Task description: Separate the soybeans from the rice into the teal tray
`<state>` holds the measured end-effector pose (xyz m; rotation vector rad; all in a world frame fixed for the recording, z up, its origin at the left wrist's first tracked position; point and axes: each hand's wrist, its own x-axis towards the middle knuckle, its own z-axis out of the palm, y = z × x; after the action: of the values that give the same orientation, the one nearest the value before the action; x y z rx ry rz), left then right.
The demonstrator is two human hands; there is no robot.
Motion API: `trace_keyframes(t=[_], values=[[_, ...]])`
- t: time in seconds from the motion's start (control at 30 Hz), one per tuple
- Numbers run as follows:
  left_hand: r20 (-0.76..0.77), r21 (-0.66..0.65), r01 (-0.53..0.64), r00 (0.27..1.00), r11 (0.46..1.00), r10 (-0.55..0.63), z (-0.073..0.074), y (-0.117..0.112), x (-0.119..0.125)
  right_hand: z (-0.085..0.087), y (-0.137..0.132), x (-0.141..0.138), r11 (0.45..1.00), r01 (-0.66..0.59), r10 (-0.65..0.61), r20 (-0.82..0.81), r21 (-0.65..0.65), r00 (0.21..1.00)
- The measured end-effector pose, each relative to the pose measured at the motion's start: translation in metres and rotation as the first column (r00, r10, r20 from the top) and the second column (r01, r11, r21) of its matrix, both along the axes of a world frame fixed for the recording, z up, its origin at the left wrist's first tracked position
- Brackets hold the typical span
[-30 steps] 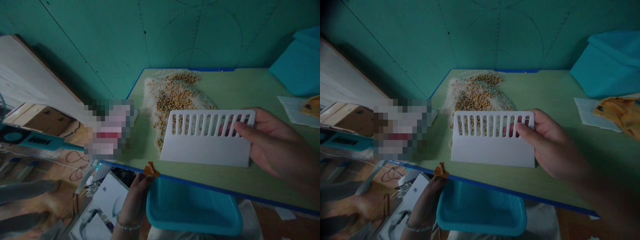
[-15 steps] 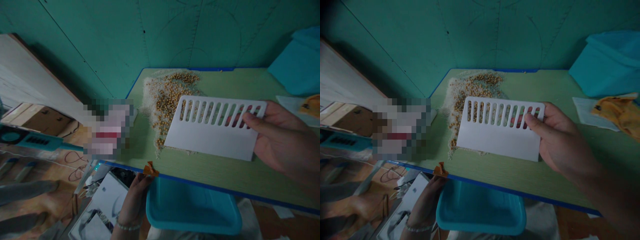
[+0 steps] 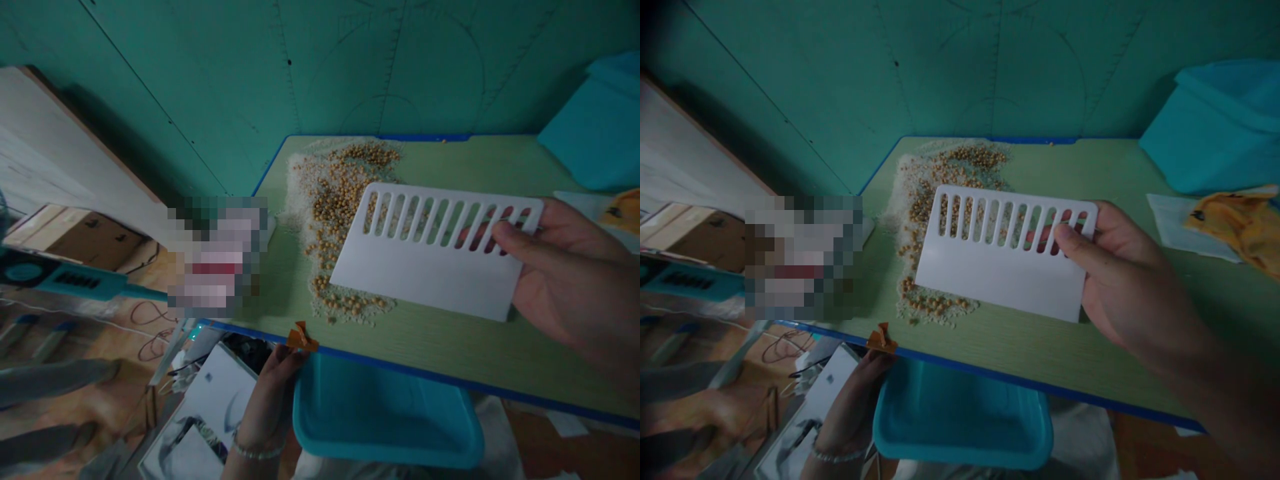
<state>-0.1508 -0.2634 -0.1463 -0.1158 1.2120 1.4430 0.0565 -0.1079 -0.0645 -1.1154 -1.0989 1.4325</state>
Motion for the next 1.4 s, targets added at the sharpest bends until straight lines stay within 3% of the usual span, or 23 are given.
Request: trace_keyframes(t=[0.23, 0.5, 0.77, 0.97, 1.4], values=[[0.052, 0.064, 0.026, 0.998, 0.998, -0.029, -0.003, -0.001, 0.0, 0.0, -0.003, 0.0, 0.996, -0.06, 0.061, -0.001, -0.061, 0.998], [0.044, 0.037, 0.04, 0.998, 0.999, -0.041, -0.001, -0.001, 0.0, 0.002, -0.006, 0.003, 0.988, -0.137, 0.137, -0.009, -0.067, 0.991], [0.013, -0.038, 0.043, 0.999, 0.998, -0.043, 0.0, -0.002, 0.001, 0.002, -0.008, 0.001, 0.986, -0.143, 0.144, 0.008, -0.09, 0.99], [-0.027, -0.06, 0.1, 0.994, 0.993, -0.102, 0.005, -0.003, 0.002, 0.001, -0.009, 0.002, 0.98, -0.179, 0.178, -0.021, -0.086, 0.984], [-0.017, -0.069, 0.087, 0.996, 0.994, -0.088, 0.005, -0.002, 0.001, 0.0, -0.012, 0.001, 0.97, -0.215, 0.212, -0.039, -0.115, 0.976]])
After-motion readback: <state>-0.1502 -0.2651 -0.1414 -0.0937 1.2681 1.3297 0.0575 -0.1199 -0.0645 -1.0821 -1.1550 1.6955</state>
